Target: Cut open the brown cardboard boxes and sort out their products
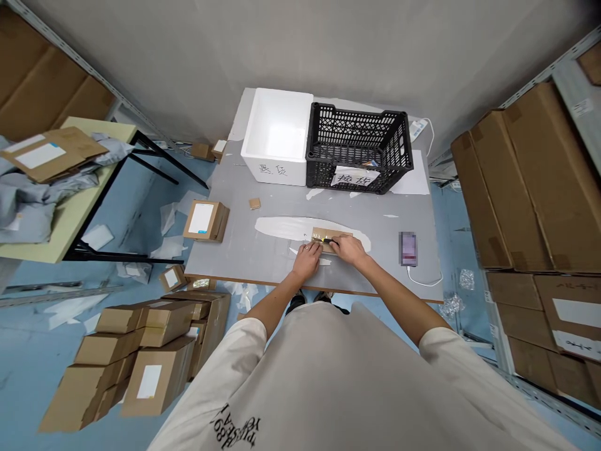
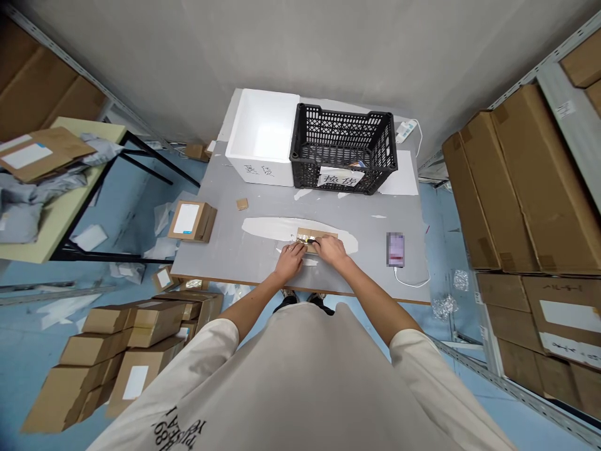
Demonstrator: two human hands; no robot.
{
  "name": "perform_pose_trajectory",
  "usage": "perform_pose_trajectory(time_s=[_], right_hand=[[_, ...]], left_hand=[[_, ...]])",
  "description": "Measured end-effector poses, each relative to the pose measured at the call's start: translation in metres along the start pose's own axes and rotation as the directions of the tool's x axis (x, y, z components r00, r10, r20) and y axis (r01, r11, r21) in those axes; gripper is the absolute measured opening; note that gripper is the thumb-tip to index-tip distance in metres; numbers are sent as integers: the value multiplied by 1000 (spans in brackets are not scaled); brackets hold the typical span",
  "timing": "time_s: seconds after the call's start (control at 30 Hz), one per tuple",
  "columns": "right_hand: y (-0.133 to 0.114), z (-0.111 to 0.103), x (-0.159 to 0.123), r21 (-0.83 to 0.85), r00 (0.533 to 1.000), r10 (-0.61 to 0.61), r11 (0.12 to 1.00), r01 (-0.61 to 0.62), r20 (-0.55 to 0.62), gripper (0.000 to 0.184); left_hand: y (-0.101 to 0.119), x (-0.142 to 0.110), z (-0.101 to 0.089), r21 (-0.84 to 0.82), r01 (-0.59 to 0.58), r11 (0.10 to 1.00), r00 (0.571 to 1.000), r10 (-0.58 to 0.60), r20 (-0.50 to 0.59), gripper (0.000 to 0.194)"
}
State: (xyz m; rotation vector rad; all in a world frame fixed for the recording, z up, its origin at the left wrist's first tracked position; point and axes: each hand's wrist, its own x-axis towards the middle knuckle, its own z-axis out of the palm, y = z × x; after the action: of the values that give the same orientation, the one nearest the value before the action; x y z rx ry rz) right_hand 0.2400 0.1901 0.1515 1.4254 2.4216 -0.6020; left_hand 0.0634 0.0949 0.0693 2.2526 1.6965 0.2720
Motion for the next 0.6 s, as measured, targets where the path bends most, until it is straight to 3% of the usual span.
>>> perform_pose_trajectory(time_s=[0.27,0.6], right_hand=[[3,-2,-2,-36,999,41,999,-41,-7,43],[50,-11,-16,-100,987,159,983,-156,17,40]], left_hand=[[1,0,-1,12,13,1000,1000,-13,-10,56],[4,1,-3,35,36,999,999,-37,20,58]])
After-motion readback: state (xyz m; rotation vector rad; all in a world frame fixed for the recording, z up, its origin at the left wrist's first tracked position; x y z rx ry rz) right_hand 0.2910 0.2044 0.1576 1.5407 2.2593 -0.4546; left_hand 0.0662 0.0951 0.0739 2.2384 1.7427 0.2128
